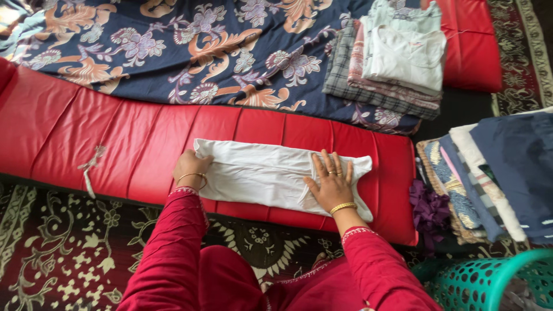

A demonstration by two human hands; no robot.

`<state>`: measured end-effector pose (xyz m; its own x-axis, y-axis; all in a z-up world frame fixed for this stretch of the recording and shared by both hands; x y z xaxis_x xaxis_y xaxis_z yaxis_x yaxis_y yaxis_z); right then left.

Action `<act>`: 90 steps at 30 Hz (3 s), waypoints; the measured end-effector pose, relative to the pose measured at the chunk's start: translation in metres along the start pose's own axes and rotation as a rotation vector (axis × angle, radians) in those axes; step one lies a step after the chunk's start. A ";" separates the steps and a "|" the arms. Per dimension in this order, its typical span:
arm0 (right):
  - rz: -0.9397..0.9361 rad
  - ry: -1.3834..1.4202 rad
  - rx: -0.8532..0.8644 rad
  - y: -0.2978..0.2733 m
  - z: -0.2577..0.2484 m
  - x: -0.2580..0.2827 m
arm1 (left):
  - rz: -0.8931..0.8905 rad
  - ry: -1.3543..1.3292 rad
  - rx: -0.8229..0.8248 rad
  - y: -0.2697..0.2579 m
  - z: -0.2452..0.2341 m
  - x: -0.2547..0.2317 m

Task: The person folds a white t-shirt and a pair of grey shorts on a red bench. They smooth the fabric, fold the sleeves and sides, then fold the items into compact rectangles and place them on a stack.

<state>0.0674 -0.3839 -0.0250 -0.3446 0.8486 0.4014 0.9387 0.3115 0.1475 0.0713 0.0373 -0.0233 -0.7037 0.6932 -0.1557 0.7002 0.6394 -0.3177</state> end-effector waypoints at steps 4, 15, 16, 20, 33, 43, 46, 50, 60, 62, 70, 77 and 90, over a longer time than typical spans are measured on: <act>-0.007 0.030 -0.004 0.000 -0.001 -0.006 | 0.167 -0.179 -0.177 -0.022 -0.029 -0.028; -0.031 0.397 -0.321 0.004 -0.046 -0.011 | 0.592 -0.059 -0.209 -0.138 -0.042 -0.157; -0.025 0.415 -0.357 0.003 -0.052 -0.011 | 0.608 -0.036 -0.198 -0.148 -0.035 -0.163; 0.183 0.717 -0.367 0.003 -0.054 -0.018 | 0.691 -0.067 -0.198 -0.177 -0.010 -0.182; 0.487 1.070 -0.202 0.005 -0.013 -0.051 | 0.705 0.005 0.058 -0.208 0.054 -0.208; 0.004 0.209 -0.330 -0.015 -0.020 0.004 | 1.006 0.225 -0.466 -0.233 0.089 -0.206; 0.061 0.107 -0.188 -0.014 -0.009 0.002 | 1.021 0.300 -0.408 -0.227 0.107 -0.201; 0.087 0.092 -0.068 -0.011 -0.002 -0.007 | 1.042 0.320 -0.358 -0.223 0.110 -0.200; 0.092 0.247 0.023 -0.007 -0.002 -0.023 | 0.978 -0.048 -0.172 -0.216 0.066 -0.194; 0.099 0.351 -0.063 -0.018 -0.013 -0.022 | 0.884 -0.258 -0.298 -0.202 0.039 -0.169; -0.077 0.040 0.023 -0.054 -0.001 0.070 | 0.241 -0.095 -0.137 -0.145 0.033 -0.092; -0.044 0.005 0.131 -0.067 0.008 0.085 | 0.491 -0.186 -0.274 -0.135 0.038 -0.098; -0.171 0.000 0.016 -0.067 0.000 0.094 | 0.519 -0.284 -0.158 -0.133 0.020 -0.093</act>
<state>-0.0282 -0.3251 0.0030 -0.4997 0.7824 0.3717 0.8661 0.4582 0.1997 0.0417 -0.1188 0.0149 -0.2553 0.8255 -0.5034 0.9543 0.2988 0.0060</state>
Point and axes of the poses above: each hand's wrist, its own y-axis towards the middle knuckle, its own z-axis out of the palm, x = y × z, the point moved 7 cm from there along y, towards the middle knuckle, and after that the axes turned 14 degrees about y, right-handed, at the moved point
